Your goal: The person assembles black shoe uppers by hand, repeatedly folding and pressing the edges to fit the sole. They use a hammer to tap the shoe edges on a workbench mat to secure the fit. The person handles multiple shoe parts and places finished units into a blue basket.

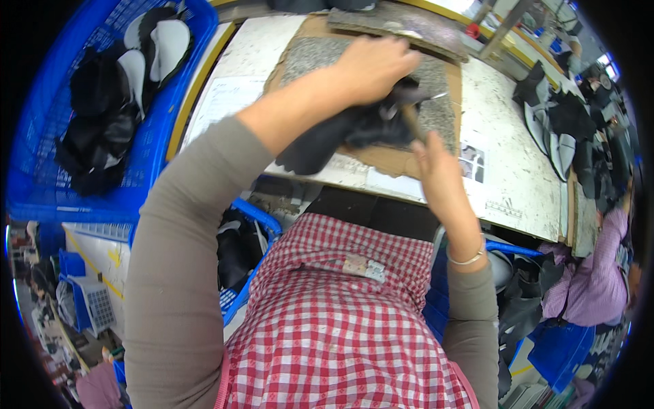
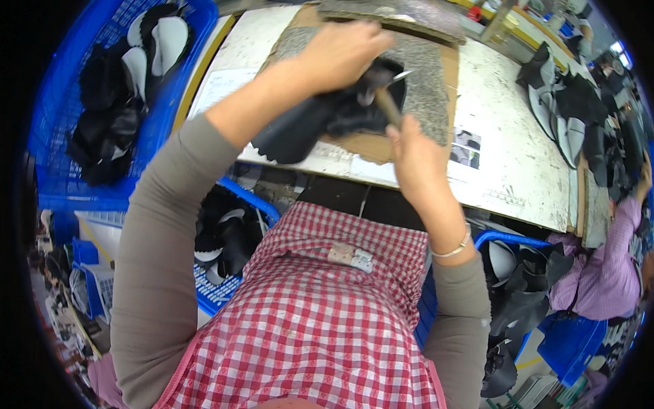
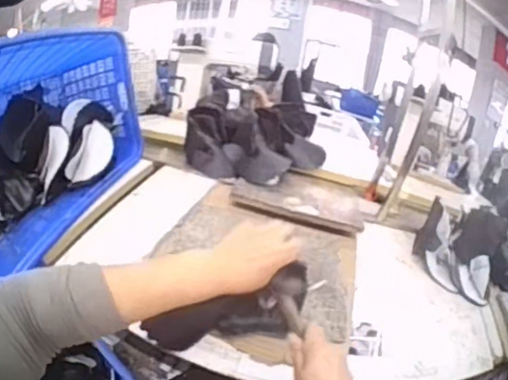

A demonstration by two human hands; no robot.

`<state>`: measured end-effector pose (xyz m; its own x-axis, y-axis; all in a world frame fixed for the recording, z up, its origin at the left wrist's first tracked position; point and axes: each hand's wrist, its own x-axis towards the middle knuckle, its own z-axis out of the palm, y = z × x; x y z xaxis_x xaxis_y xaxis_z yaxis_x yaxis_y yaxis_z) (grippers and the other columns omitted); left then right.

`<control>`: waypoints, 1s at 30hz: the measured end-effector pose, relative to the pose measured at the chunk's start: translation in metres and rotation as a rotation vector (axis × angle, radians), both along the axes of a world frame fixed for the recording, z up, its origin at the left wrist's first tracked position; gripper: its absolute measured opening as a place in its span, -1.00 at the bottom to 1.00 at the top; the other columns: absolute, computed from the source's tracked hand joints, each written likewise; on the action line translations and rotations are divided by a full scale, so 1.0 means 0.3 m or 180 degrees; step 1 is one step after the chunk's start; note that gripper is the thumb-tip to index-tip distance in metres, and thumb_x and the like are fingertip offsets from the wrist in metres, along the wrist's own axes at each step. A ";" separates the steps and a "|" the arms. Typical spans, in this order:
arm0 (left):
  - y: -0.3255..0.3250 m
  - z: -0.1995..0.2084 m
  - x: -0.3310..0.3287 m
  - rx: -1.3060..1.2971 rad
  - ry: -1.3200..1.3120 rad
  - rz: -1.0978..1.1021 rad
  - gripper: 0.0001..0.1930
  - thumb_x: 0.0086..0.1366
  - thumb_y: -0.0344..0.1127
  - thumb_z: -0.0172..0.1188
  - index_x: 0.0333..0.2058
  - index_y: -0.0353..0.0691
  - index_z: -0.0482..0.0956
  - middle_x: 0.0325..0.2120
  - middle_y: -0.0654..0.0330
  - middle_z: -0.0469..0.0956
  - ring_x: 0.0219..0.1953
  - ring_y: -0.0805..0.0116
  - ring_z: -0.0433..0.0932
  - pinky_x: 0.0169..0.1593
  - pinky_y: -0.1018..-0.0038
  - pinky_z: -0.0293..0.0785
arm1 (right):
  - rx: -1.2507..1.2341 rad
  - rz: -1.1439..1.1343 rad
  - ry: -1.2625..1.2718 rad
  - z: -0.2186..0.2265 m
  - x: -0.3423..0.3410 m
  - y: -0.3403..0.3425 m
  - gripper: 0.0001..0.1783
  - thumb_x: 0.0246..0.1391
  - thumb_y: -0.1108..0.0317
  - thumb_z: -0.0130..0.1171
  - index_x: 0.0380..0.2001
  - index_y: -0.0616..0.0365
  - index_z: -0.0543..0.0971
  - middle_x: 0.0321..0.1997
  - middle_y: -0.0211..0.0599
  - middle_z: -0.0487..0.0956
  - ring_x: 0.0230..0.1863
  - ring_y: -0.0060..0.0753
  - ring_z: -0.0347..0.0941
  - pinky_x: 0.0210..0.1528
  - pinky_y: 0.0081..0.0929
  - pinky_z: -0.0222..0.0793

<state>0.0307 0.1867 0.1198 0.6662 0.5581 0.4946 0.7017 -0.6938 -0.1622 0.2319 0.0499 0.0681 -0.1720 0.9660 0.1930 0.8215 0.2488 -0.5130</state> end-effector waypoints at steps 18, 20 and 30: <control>-0.152 -0.185 -0.023 -0.0983 0.0327 0.0602 -0.13 0.29 -0.34 0.20 0.53 0.28 0.06 -0.30 0.06 0.59 -0.27 0.00 0.68 -0.06 0.02 0.57 | 0.0153 -0.0196 -0.0192 -0.190 0.049 0.034 -0.67 0.39 0.27 0.11 -0.05 0.40 0.42 -0.53 0.26 0.58 -0.44 0.40 0.57 -0.41 0.17 0.45; -0.166 -0.228 -0.046 -0.1439 0.0139 0.0837 -0.03 0.26 -0.32 0.27 0.56 0.18 -0.06 -0.34 0.03 0.57 -0.34 -0.06 0.68 -0.15 0.02 0.61 | 0.0168 -0.0100 -0.0260 -0.114 0.052 0.034 -0.70 0.39 0.26 0.11 -0.11 0.34 0.41 -0.53 0.25 0.58 -0.45 0.40 0.56 -0.42 0.18 0.44; -0.082 -0.264 -0.143 -0.2036 -0.0681 0.0688 -0.02 0.37 -0.08 0.32 0.55 0.19 -0.18 -0.06 -0.20 0.65 -0.09 -0.26 0.67 0.01 0.00 0.59 | -0.0111 0.0117 -0.0707 0.011 0.045 0.087 -0.76 0.39 0.33 0.10 -0.19 0.34 0.38 -0.50 0.32 0.56 -0.39 0.46 0.53 -0.40 0.14 0.41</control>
<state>-0.0123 0.1622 0.0405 0.4325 0.8917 0.1332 0.8054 -0.4485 0.3876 0.2452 0.0760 0.0714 -0.2418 0.9637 0.1131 0.9060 0.2659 -0.3292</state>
